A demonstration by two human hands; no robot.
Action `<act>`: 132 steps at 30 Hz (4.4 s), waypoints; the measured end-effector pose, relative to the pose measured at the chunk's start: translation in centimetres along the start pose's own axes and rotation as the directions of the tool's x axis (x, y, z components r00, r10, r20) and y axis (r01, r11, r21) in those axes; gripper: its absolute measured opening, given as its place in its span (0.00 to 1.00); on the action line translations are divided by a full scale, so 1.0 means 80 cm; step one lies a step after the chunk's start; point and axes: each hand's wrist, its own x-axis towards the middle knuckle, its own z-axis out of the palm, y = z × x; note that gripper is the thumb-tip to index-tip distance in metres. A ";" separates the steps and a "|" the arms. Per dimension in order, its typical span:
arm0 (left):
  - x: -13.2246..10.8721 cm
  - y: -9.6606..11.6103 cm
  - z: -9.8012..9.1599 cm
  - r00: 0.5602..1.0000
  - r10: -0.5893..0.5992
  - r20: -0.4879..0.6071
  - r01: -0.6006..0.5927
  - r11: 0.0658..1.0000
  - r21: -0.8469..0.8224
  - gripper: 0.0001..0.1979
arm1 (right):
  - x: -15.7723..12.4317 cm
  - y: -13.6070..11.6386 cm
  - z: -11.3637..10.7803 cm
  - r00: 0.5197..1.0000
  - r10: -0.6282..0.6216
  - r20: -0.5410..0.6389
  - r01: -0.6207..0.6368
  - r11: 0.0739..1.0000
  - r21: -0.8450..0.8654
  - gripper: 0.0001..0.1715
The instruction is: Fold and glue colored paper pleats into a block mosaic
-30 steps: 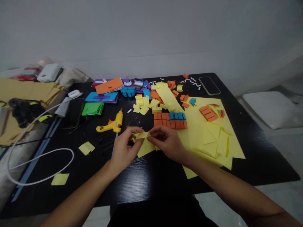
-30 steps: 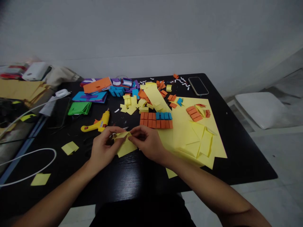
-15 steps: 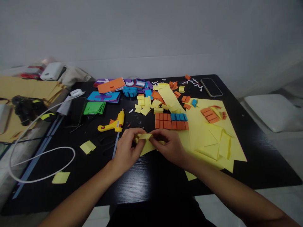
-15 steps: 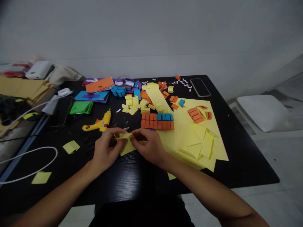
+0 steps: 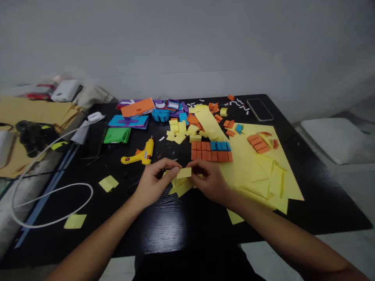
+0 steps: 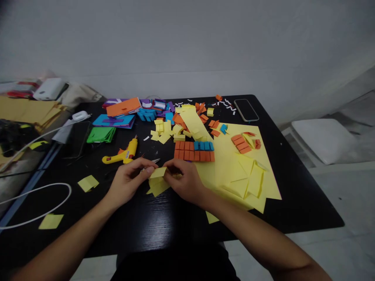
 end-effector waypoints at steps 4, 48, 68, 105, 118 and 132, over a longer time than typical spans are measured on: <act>-0.002 0.000 0.010 0.998 -0.050 0.028 0.051 0.997 -0.050 0.09 | -0.001 -0.002 -0.001 0.999 -0.035 -0.022 0.032 0.992 -0.119 0.03; -0.002 -0.016 0.012 0.987 -0.042 -0.156 0.059 0.992 0.109 0.06 | 0.003 0.000 -0.001 0.973 0.147 0.176 -0.197 0.930 0.309 0.20; -0.004 -0.025 0.003 0.932 0.271 -0.241 -0.209 0.944 0.254 0.21 | 0.006 0.018 -0.003 0.963 0.202 0.176 -0.246 0.927 0.282 0.23; -0.008 -0.015 0.012 0.975 0.221 -0.012 -0.209 0.938 0.277 0.05 | 0.007 0.016 -0.001 0.975 0.173 0.141 -0.211 0.923 0.321 0.15; -0.008 -0.019 0.015 0.991 -0.119 0.054 0.119 0.993 0.002 0.08 | 0.010 0.012 -0.002 0.962 0.239 0.131 -0.273 0.850 0.451 0.18; -0.007 -0.008 0.014 0.999 0.047 -0.011 -0.047 0.998 0.029 0.04 | 0.011 0.008 -0.002 0.974 0.207 0.097 -0.228 0.860 0.457 0.15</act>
